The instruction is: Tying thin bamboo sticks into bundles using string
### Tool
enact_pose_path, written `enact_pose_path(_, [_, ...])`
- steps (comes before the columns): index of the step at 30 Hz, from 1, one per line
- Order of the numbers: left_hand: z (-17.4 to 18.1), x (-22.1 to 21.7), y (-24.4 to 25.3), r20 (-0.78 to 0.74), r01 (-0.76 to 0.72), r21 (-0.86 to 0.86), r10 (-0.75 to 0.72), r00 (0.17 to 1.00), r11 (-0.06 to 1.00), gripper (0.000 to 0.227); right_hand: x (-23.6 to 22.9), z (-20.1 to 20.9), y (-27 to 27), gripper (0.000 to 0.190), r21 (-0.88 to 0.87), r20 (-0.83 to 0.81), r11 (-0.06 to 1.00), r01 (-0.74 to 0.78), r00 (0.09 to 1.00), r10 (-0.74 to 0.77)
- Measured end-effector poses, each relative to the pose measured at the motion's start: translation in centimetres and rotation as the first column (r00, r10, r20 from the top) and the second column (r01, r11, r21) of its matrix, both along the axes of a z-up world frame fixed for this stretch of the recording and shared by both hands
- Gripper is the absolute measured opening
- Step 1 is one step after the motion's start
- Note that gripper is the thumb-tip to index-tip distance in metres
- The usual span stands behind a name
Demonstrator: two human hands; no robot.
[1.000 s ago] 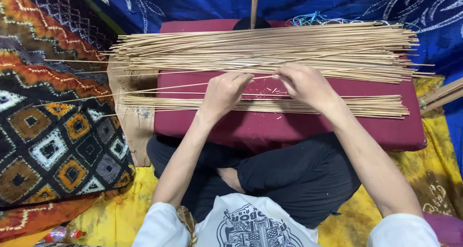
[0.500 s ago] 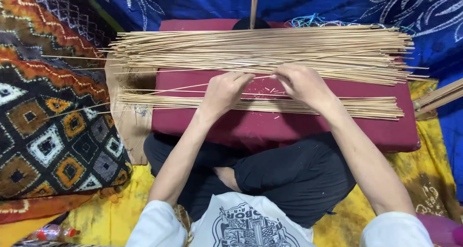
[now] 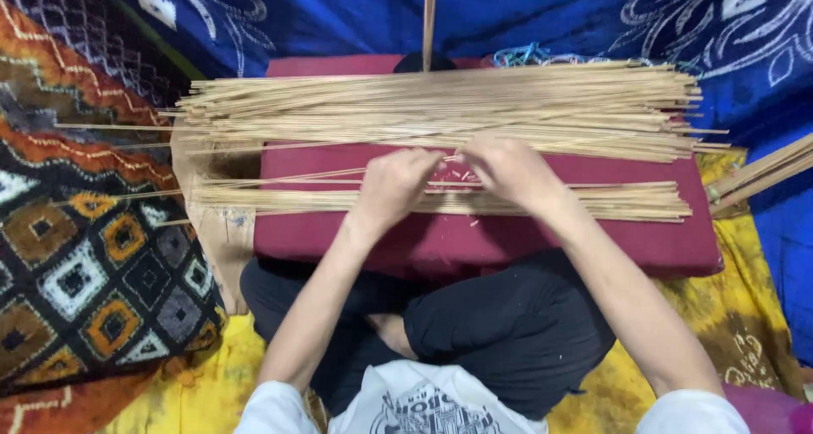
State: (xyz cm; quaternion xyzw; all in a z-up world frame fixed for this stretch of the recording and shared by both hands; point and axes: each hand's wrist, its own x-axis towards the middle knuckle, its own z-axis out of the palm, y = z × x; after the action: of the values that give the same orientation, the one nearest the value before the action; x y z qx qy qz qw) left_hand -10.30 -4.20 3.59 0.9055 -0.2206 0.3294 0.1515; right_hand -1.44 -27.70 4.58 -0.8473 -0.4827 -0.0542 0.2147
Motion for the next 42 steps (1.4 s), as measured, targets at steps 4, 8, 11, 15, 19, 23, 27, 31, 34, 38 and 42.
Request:
enact_pose_path(4, [0.2,-0.1,0.4,-0.006,-0.004,0.001,0.004,1.000,1.000,0.016,-1.1,3.0,-0.1,0.019,0.045,-0.046,0.999,-0.011,0.999,0.013])
enact_pose_path(8, [0.2,-0.5,0.0,-0.031,-0.019,0.014,0.020,0.999,1.000,0.017,-1.7,3.1,0.5,0.016,0.011,-0.069,1.000,0.003,0.998,-0.002])
enact_pose_path(11, [0.9,-0.2,0.2,-0.017,-0.008,0.044,0.009,1.000,0.999,0.018,-1.4,3.9,0.5,0.014,-0.005,-0.105,1.000,-0.010,0.994,0.009])
enact_pose_path(15, [0.6,-0.3,0.5,-0.019,-0.028,0.042,0.029,0.999,0.999,0.014,-0.8,3.4,-1.0,0.017,-0.040,-0.118,0.998,0.041,0.992,-0.045])
enact_pose_path(19, [1.3,-0.3,-0.7,0.002,-0.031,0.079,0.031,1.000,0.996,0.013,-1.6,4.0,0.3,0.024,-0.032,-0.183,0.999,0.000,0.983,-0.006])
enact_pose_path(23, [1.4,-0.7,-0.8,-0.065,0.004,0.034,-0.002,0.998,0.999,0.015,-2.3,5.9,0.3,0.016,-0.088,-0.241,0.996,0.029,0.969,-0.050])
enact_pose_path(27, [1.3,-0.8,-1.4,-0.043,-0.008,0.068,0.011,0.999,0.998,0.016,-2.9,6.6,0.9,0.017,-0.143,-0.333,0.989,0.050,0.938,-0.095])
enact_pose_path(31, [1.1,0.0,0.0,-0.057,-0.011,0.065,0.015,0.998,0.998,0.016,-1.3,6.2,-0.5,0.016,-0.195,-0.296,0.975,0.103,0.942,-0.159])
enact_pose_path(34, [1.0,-0.8,-1.0,-0.068,0.002,0.088,0.004,0.998,0.996,0.017,-1.3,4.9,-0.3,0.013,-0.208,-0.279,0.977,0.049,0.954,-0.107])
enact_pose_path(38, [1.4,-0.6,-0.2,-0.036,-0.015,0.106,0.019,0.999,0.994,0.022,-1.2,6.4,-1.1,0.016,-0.196,-0.294,0.980,0.044,0.951,-0.101])
enact_pose_path(42, [0.8,-0.9,-1.5,-0.063,0.049,0.049,-0.046,0.997,0.998,0.019,-2.8,6.0,0.0,0.011,-0.206,-0.309,0.978,0.006,0.948,-0.071])
